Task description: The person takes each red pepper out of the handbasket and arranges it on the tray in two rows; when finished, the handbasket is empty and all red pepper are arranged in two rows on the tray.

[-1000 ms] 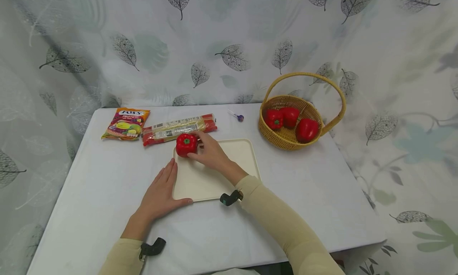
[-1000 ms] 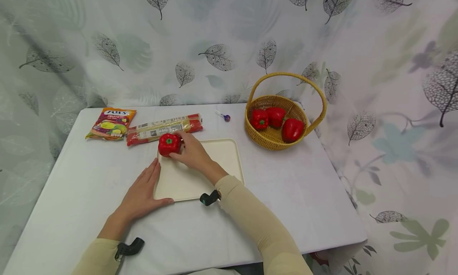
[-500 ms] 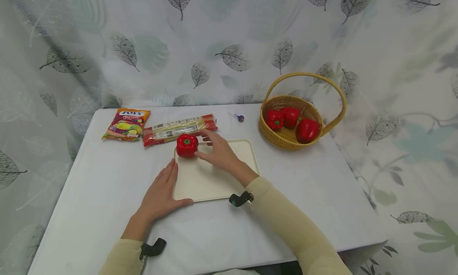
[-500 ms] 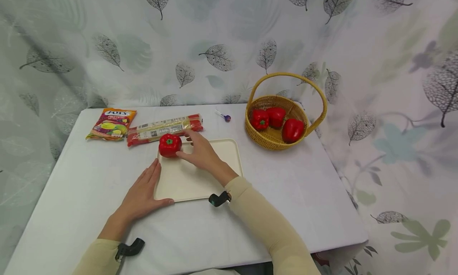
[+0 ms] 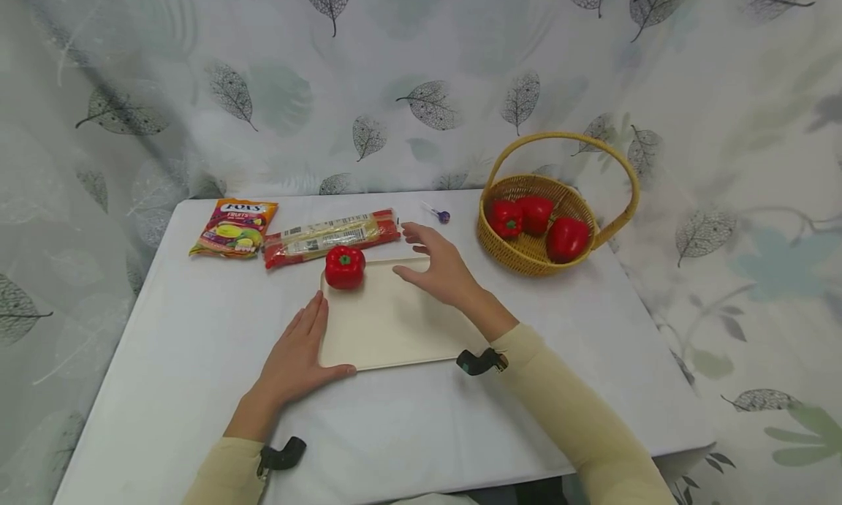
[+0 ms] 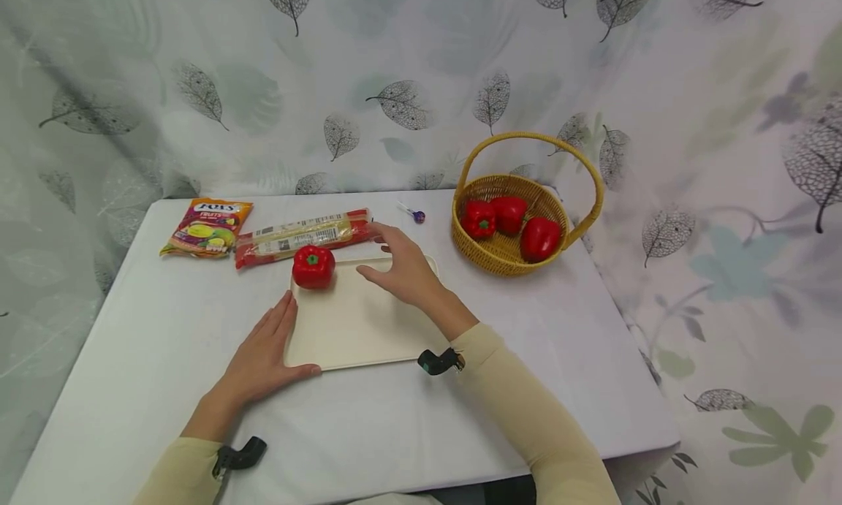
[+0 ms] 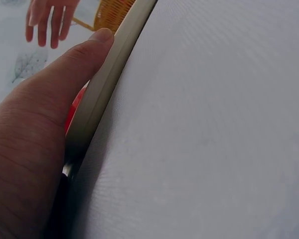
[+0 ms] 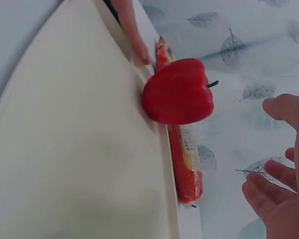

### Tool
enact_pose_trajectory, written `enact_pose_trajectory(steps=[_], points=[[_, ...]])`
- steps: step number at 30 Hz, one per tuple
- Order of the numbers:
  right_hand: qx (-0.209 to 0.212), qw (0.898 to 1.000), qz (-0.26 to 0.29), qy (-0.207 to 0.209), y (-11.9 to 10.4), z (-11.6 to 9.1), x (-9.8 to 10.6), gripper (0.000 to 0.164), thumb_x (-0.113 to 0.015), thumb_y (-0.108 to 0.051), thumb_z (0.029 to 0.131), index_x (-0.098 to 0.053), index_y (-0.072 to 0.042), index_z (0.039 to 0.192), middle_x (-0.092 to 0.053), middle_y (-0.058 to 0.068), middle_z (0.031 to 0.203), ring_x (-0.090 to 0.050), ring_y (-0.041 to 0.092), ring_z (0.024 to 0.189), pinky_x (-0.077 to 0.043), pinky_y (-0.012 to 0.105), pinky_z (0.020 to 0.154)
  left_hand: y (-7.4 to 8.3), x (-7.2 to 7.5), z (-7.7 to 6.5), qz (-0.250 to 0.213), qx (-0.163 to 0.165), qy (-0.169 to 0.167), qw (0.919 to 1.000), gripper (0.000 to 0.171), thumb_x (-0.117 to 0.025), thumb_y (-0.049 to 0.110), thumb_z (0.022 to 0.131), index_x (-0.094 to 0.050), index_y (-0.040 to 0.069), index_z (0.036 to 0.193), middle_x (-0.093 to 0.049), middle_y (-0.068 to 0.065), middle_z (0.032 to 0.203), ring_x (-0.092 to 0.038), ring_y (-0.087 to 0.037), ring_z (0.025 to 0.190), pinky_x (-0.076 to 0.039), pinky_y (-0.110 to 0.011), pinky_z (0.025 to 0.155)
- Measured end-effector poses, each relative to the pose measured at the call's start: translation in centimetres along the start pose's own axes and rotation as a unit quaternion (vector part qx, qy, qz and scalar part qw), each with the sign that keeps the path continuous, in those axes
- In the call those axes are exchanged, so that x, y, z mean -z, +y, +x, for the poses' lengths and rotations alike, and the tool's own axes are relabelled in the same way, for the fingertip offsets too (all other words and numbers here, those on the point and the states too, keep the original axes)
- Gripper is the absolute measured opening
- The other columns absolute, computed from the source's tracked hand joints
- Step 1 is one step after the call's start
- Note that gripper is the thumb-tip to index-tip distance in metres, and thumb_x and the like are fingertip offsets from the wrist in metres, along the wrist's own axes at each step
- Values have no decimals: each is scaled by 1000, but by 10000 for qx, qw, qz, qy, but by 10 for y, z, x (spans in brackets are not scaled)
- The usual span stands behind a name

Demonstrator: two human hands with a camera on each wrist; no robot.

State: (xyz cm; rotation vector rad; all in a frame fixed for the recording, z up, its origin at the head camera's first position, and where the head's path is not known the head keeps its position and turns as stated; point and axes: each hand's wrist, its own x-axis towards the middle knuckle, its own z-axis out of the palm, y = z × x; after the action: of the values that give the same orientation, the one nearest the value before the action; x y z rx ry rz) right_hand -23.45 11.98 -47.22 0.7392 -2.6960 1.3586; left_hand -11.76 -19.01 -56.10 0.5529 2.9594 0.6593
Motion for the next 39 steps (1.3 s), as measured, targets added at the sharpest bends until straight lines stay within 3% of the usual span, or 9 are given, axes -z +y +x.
enact_pose_trajectory(steps=[10, 18, 31, 39], points=[[102, 9997, -69, 211, 6, -12, 30, 76, -87, -22, 96, -49, -9, 160, -60, 8, 153, -57, 20, 140, -51, 38, 114, -1, -1, -1, -8, -74, 116, 9999, 136, -76, 80, 81, -18, -4, 171, -12, -17, 180, -19, -36, 164, -21, -55, 131], [170, 9985, -228, 465, 11, -14, 50, 77, -89, -18, 93, -51, -9, 159, -60, 10, 153, -59, 23, 138, -52, 40, 113, -4, 0, -2, -38, 6, -19, 10000, 138, -74, 84, 81, -15, 0, 172, -7, -13, 182, -15, -33, 165, -18, -53, 132], [51, 9934, -700, 909, 32, -24, 86, 75, -90, -15, 91, -54, -9, 156, -63, 10, 151, -62, 25, 135, -55, 46, 109, -6, 5, -3, -40, -54, -221, 9997, 145, -71, 91, 75, -15, -1, 172, -6, -12, 182, -18, -34, 164, -21, -52, 132], [-304, 9913, -710, 1065, 39, -35, 110, 74, -90, -14, 90, -55, -9, 155, -64, 16, 148, -61, 29, 137, -53, 50, 112, -6, 4, -2, -115, -27, -124, 9999, 144, -73, 89, 76, -15, -1, 172, -8, -13, 182, -20, -35, 164, -21, -52, 131]])
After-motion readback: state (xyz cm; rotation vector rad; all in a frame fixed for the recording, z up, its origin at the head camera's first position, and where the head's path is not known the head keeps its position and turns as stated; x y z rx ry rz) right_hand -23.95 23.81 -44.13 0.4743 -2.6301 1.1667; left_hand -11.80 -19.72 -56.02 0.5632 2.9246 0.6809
